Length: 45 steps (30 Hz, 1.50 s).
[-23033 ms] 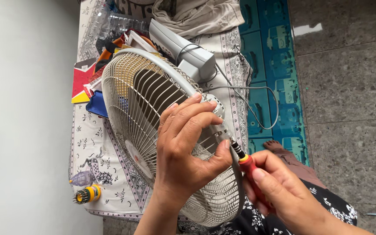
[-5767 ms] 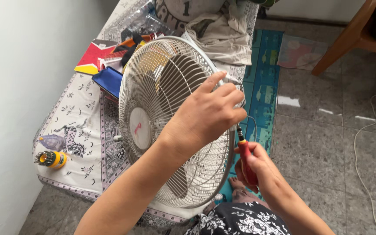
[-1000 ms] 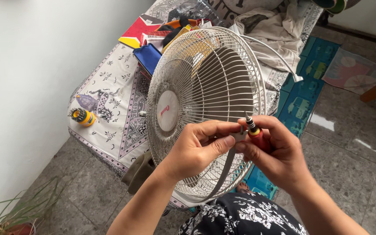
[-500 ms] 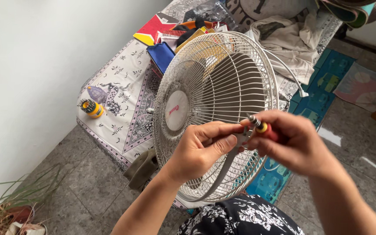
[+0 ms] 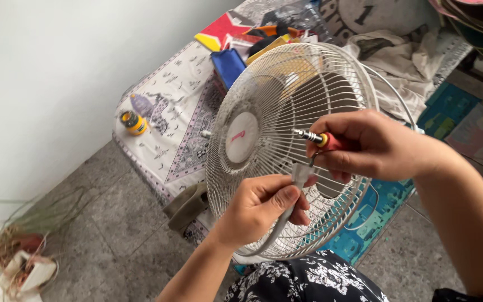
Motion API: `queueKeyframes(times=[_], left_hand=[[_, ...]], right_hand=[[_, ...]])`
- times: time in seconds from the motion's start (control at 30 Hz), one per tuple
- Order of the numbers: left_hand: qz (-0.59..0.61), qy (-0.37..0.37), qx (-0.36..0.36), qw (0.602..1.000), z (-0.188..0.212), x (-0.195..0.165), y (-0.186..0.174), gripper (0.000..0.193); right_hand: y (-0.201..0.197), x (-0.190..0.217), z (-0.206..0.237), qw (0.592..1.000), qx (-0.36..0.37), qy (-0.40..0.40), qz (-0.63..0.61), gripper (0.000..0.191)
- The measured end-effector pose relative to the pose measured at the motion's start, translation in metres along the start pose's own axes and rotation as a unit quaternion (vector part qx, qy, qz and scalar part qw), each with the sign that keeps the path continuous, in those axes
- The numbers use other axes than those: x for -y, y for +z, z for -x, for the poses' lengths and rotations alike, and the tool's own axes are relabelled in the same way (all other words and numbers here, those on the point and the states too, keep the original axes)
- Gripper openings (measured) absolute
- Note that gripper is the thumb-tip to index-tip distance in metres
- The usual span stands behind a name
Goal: The person sits on the floor beside a table fan and uses a screwdriver to unscrew the fasteners holding the front grille guard. They work around the guard rim loosening each screw, then lift the circular grille guard off the fan at the end.
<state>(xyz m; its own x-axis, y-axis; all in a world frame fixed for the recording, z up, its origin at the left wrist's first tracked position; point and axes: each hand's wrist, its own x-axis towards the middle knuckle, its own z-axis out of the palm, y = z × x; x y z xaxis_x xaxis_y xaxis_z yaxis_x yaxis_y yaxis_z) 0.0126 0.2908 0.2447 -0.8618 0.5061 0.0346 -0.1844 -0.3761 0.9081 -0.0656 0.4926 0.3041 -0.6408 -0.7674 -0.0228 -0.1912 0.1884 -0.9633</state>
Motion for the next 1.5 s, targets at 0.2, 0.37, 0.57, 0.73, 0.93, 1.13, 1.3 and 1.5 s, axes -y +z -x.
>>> queueKeyframes(times=[0.2,0.37,0.57,0.73,0.93,1.13,1.3,1.5], left_hand=[[-0.046,0.022,-0.052,0.997,0.004,-0.01,0.006,0.028],[-0.085,0.043,-0.086,0.992,0.005,-0.025,0.01,0.025],[-0.165,0.064,-0.133,0.975,0.005,-0.03,0.013,0.024],[-0.168,0.065,-0.133,0.975,0.005,-0.033,0.006,0.025],[-0.139,0.11,-0.185,0.967,0.04,-0.044,-0.023,0.029],[-0.067,0.224,-0.27,0.934,0.094,-0.041,-0.058,0.027],[-0.054,0.275,-0.322,0.904,0.127,-0.042,-0.08,0.026],[-0.078,0.301,-0.343,0.886,0.148,-0.055,-0.094,0.028]], right_hand=[[-0.014,0.018,-0.019,0.995,0.078,0.014,0.057,0.023],[-0.021,0.019,-0.024,0.968,0.079,-0.102,0.216,0.029],[-0.023,0.016,-0.035,0.981,0.107,-0.074,0.141,0.025],[-0.019,0.015,-0.041,0.989,0.096,-0.057,0.097,0.02],[-0.053,0.0,-0.024,0.973,-0.159,-0.122,0.116,0.019],[-0.116,-0.058,0.005,0.871,-0.404,-0.016,0.278,0.018],[-0.153,-0.11,0.004,0.802,-0.432,0.108,0.398,0.03],[-0.173,-0.139,-0.024,0.897,-0.361,0.202,0.159,0.021]])
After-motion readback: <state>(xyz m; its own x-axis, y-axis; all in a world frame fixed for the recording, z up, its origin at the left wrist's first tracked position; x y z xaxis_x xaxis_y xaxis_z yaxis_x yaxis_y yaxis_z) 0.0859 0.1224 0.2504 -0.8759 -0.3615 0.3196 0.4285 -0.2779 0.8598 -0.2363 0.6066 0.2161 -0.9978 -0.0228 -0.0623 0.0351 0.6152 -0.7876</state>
